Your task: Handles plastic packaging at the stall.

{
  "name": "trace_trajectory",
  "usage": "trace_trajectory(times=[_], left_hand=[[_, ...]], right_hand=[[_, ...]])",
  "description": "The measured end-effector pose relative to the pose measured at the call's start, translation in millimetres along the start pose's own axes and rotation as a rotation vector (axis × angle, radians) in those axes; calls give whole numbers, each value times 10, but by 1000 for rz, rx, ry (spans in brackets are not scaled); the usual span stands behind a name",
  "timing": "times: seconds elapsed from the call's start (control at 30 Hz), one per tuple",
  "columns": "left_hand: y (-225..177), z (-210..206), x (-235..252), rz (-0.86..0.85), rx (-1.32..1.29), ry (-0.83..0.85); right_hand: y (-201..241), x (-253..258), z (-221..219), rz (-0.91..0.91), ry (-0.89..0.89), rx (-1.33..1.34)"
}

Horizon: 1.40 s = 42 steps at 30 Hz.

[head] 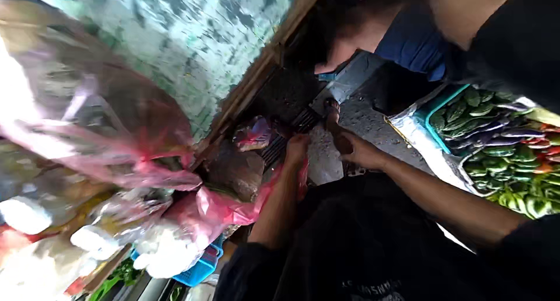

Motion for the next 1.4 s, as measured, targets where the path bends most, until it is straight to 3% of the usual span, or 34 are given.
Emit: trace_trajectory(times=[0.07, 0.13, 0.2, 0.27, 0.33, 0.43, 0.53, 0.7, 0.8, 0.9, 1.0, 1.03, 1.1, 1.17, 1.23, 1.3, 1.4], left_hand=[[19, -382, 410, 2, -250, 207], [-95, -635, 749, -41, -435, 415], [-82, -658, 1212, -80, -537, 445], [151, -414, 1810, -57, -336, 284], [617, 63, 2555, 23, 111, 32], [1384, 1052, 3498, 176, 677, -329], [1564, 1823, 4080, 259, 980, -586], [1726, 2385, 4818, 401, 1014, -691], [1900, 2679, 5090, 346, 990, -749], [1899, 2789, 5262, 273, 1067, -631], [1763, 2309, 5183, 265, 1019, -549], [1781, 2070, 5090, 224, 896, -547], [1662, 1447, 4717, 27, 396, -557], [1209, 647, 3905, -126, -72, -398], [577, -113, 2806, -163, -268, -197], [68, -653, 1920, -322, -259, -21], [-495, -919, 652, -556, 36, -38]], right_hand=[[92, 122, -18, 105, 14, 65], [129, 471, -28, 122, 7, 298], [-51, 860, -65, 61, -35, 543], [-375, 1184, -122, 20, -112, 493], [-748, 1408, -121, -8, -167, 281], [-1080, 1493, 9, -161, -35, 168], [-1385, 1704, 109, -78, -166, 239], [-1239, 1737, 225, -25, -189, 357], [-1288, 1762, 304, 36, -178, 462], [-1258, 1799, 439, 120, -188, 433], [-1142, 1875, 554, 65, -233, 380], [-1103, 1903, 564, 30, -198, 428], [-1170, 1998, 483, -9, -190, 623], [-1254, 2015, 375, -128, -216, 778], [-1274, 1951, 304, -198, -292, 998], [-1040, 1750, 221, -229, -291, 1249], [-94, 945, 299, -142, -183, 1190]])
Point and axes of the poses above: each hand's wrist, its own x-axis towards the middle knuckle, its own z-axis out of the back of the hand, y = z × x, the point moved 7 cm from there along x, towards the middle knuckle, and after that the axes turned 3 degrees about x, right-handed, at the moved point
